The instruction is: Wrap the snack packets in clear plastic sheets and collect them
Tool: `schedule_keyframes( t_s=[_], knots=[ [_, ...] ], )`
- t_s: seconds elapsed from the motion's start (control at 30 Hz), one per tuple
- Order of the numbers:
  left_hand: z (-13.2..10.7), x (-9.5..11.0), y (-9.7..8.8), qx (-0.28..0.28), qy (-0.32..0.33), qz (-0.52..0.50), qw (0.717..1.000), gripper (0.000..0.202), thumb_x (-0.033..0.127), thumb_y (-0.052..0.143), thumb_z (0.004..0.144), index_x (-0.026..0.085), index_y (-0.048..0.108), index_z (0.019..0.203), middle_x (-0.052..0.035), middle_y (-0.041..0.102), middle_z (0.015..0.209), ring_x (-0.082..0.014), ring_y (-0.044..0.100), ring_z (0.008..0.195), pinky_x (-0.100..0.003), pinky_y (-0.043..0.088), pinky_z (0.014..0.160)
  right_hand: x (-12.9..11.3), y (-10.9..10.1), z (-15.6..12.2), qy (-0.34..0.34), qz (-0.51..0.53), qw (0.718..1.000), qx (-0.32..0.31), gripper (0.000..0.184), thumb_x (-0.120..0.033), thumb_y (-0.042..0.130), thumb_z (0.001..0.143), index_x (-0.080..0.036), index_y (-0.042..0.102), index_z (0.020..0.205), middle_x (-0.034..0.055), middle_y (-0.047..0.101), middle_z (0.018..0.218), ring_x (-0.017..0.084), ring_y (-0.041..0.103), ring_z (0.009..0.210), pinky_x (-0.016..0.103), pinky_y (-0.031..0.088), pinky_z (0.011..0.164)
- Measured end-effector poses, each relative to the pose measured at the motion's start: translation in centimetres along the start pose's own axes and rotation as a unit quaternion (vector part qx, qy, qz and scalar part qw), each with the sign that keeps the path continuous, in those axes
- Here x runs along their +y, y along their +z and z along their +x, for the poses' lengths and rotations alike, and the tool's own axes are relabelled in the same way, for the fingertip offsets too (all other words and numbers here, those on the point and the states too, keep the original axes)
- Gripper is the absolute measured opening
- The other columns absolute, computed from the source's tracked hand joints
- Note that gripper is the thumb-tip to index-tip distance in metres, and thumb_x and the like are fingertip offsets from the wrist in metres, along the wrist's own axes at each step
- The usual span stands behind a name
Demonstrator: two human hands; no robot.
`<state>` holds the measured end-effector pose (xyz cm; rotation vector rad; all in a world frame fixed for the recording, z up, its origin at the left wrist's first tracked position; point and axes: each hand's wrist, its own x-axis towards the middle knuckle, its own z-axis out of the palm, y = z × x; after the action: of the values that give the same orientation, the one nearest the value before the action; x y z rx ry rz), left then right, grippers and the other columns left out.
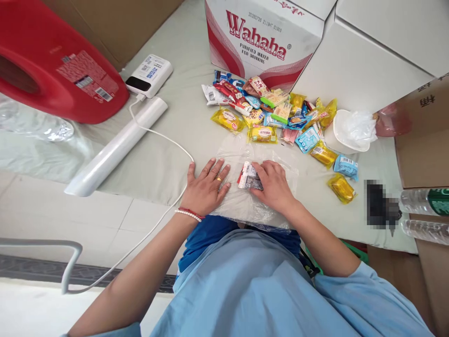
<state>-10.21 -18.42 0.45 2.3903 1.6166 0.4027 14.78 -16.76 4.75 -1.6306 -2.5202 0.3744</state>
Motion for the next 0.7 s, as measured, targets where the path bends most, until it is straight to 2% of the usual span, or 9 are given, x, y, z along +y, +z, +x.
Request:
schedule_keyframes(
  t_s=[0.1,0.2,0.27,0.33,0.43,0.47,0.53,0.63,0.7],
  knots=[
    [-0.1,-0.2,-0.1,-0.001,-0.001,-0.001,1.0,0.057,0.045,0.034,0.109,0.034,0.036,0.165,-0.0093,0.039,0.17,-0.0319,0.035,0.159,-0.067,-0.001,0.129,0.0,0.9,0.0,0.014,-0.002,1.0,-0.004,0.076,-0.048,0.069,0.094,-0.021,0.043,0.16,0.0205,0.054,0.146,0.041,0.04,0.145,0.067,0.025,0.122],
    [-0.5,-0.6,-0.7,0.019,0.004,-0.006,1.0,0.056,0.044,0.032,0.11,0.03,0.039,0.164,-0.0105,0.036,0.172,-0.0316,0.032,0.161,-0.066,0.005,0.13,0.8,0.0,-1.2,-0.003,0.036,0.999,0.022,0.085,-0.06,0.067,0.094,-0.023,0.036,0.164,0.02,0.042,0.161,0.041,0.031,0.153,0.069,0.023,0.125],
    [-1.0,-0.9,-1.5,0.047,0.007,-0.003,0.999,0.056,0.043,0.035,0.109,0.029,0.04,0.163,-0.0097,0.036,0.172,-0.0309,0.027,0.162,-0.063,0.008,0.131,1.3,-1.4,-2.9,-0.031,0.085,0.995,0.043,0.086,-0.062,0.062,0.097,-0.023,0.03,0.167,0.02,0.037,0.165,0.038,0.033,0.154,0.064,0.031,0.125],
    [-1.8,-1.3,-2.4,0.056,0.032,0.005,0.998,0.056,0.045,0.041,0.107,0.032,0.04,0.162,-0.0064,0.04,0.17,-0.0298,0.028,0.162,-0.062,0.006,0.133,1.7,-2.7,-5.4,-0.087,0.136,0.986,0.035,0.082,-0.061,0.058,0.1,-0.024,0.03,0.167,0.0195,0.042,0.162,0.035,0.041,0.151,0.057,0.041,0.121],
    [-3.4,-2.4,-3.4,0.002,0.143,-0.01,0.99,0.056,0.053,0.053,0.103,0.034,0.048,0.155,-0.0052,0.047,0.166,-0.0281,0.039,0.158,-0.058,0.011,0.135,2.1,-2.7,-9.6,-0.165,0.148,0.975,-0.019,0.084,-0.067,0.065,0.094,-0.022,0.041,0.162,0.0195,0.054,0.153,0.034,0.051,0.143,0.055,0.049,0.116],
    [-4.0,-2.9,-3.5,-0.026,0.183,-0.021,0.982,0.055,0.056,0.057,0.1,0.032,0.054,0.15,-0.0069,0.048,0.166,-0.0283,0.041,0.156,-0.057,0.016,0.135,2.3,-2.1,-10.9,-0.178,0.13,0.975,-0.03,0.08,-0.065,0.067,0.094,-0.022,0.047,0.158,0.0191,0.056,0.151,0.035,0.053,0.141,0.056,0.049,0.115],
    [-5.1,-4.0,-3.4,-0.071,0.233,-0.039,0.969,0.045,0.054,0.06,0.099,0.028,0.066,0.135,-0.0099,0.05,0.164,-0.0288,0.042,0.156,-0.055,0.023,0.134,2.7,-0.4,-12.9,-0.181,0.092,0.979,-0.024,0.057,-0.046,0.066,0.1,-0.021,0.057,0.15,0.0167,0.061,0.148,0.033,0.056,0.138,0.057,0.05,0.115],
    [-5.6,-5.2,-3.6,-0.101,0.214,-0.07,0.969,0.026,0.035,0.052,0.105,0.027,0.074,0.115,-0.0073,0.061,0.155,-0.0244,0.048,0.152,-0.051,0.027,0.133,3.4,1.5,-13.9,-0.164,0.112,0.979,0.039,0.036,-0.018,0.056,0.102,-0.023,0.068,0.136,0.0128,0.07,0.137,0.028,0.062,0.13,0.053,0.054,0.11],
    [-5.1,-5.5,-4.3,-0.113,0.175,-0.121,0.971,0.03,0.03,0.045,0.106,0.026,0.075,0.106,-0.0059,0.07,0.144,-0.0213,0.057,0.144,-0.047,0.033,0.13,3.8,1.3,-13.3,-0.146,0.176,0.971,0.072,0.031,-0.016,0.056,0.102,-0.024,0.071,0.128,0.0114,0.076,0.123,0.025,0.068,0.116,0.047,0.059,0.1]
  ],
)
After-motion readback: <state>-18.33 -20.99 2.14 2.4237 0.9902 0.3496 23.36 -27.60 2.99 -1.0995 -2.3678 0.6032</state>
